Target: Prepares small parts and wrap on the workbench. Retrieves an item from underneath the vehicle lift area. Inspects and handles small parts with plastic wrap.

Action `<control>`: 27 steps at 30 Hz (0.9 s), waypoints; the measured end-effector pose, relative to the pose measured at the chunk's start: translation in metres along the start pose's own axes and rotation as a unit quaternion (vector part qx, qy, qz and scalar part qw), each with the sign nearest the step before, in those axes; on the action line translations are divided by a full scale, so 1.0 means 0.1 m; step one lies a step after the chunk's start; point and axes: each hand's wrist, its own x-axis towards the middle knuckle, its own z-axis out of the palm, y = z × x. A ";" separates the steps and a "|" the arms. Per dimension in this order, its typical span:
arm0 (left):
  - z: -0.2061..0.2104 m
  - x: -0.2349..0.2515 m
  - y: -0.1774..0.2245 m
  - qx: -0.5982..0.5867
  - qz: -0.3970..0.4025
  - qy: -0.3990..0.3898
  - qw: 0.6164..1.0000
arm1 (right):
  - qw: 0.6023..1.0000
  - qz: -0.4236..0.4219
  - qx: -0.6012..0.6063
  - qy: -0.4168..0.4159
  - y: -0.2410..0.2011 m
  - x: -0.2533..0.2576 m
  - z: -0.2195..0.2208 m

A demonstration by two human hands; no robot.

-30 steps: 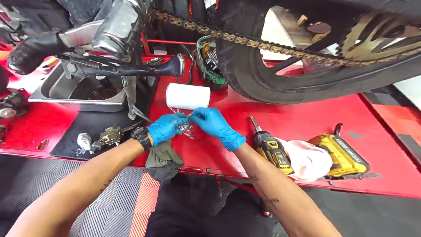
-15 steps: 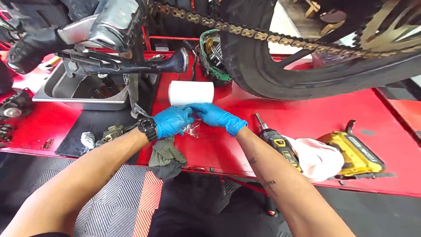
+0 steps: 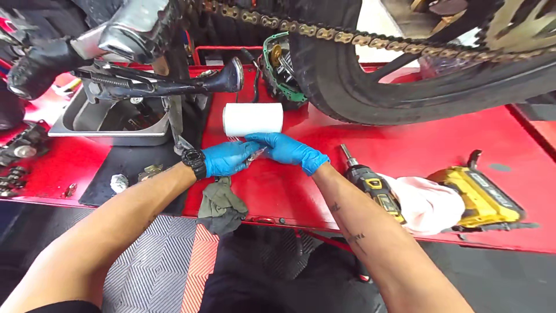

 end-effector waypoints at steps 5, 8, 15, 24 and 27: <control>0.11 -0.09 0.06 -0.093 -0.099 0.066 0.989 | 1.000 0.003 0.003 0.007 0.06 0.00 0.03; -0.01 -0.13 0.05 -0.172 -0.198 0.061 0.963 | 0.999 0.014 0.045 -0.012 0.06 -0.02 0.02; 0.00 -0.09 0.04 -0.297 -0.205 0.111 0.926 | 0.997 -0.007 0.078 0.023 0.08 0.03 -0.04; -0.05 0.08 0.05 -0.333 -0.166 0.167 0.913 | 0.955 0.014 0.295 0.022 0.23 -0.02 -0.10; -0.05 0.14 -0.04 -0.344 -0.144 0.151 0.916 | 0.950 0.029 0.310 0.018 0.25 -0.01 -0.09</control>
